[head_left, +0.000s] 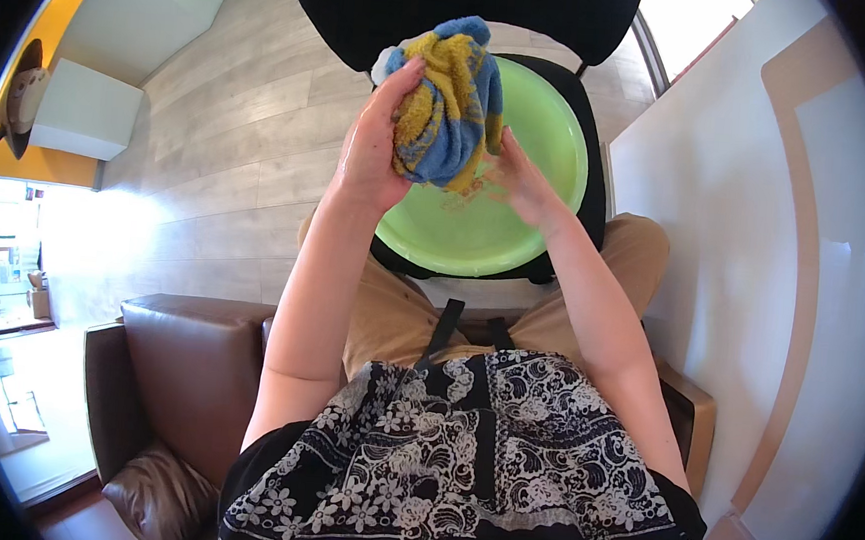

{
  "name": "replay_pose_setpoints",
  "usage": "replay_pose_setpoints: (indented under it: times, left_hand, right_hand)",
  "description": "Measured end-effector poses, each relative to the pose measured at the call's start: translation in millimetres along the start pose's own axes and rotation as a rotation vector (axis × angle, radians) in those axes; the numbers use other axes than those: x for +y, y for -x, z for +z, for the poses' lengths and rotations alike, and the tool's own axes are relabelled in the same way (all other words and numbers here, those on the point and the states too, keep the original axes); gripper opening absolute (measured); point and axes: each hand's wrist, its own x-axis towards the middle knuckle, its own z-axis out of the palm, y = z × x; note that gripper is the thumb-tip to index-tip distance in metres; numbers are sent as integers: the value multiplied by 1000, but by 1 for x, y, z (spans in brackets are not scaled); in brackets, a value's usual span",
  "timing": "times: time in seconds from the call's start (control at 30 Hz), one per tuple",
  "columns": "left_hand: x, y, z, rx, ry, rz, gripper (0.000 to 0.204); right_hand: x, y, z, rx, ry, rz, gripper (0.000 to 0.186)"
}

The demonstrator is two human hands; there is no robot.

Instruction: The person wrings out a cloth by hand over a plastic basin.

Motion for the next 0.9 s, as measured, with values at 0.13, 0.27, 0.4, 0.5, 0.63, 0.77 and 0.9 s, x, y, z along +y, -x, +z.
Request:
replay_pose_setpoints:
  times: [0.13, 0.27, 0.4, 0.5, 0.63, 0.77, 0.9]
  left_hand:
    - [-16, 0, -17, 10, 111, 2, 36]
    - [-45, -6, -66, 140, 124, -47, 38]
    - [-87, -3, -123, 274, 129, -119, 40]
    - [-96, 7, -128, 375, 33, -302, 39]
    - [-91, 11, -129, 284, 77, -401, 41]
    - [-97, 15, -121, 411, 91, -390, 44]
    - [-98, 19, -118, 391, 60, -356, 50]
  right_hand:
    - [16, 2, 2, -146, -704, 166, 56]
    - [7, -12, -4, 141, -549, -73, 40]
    - [23, -20, -44, 506, 111, -176, 21]
    - [-8, -17, -35, 515, 898, 55, 24]
    - [-5, -32, -38, 597, 1313, 20, 60]
    - [9, -52, -20, 478, 1389, 90, 71]
    - [41, -56, -8, 167, 1742, -126, 65]
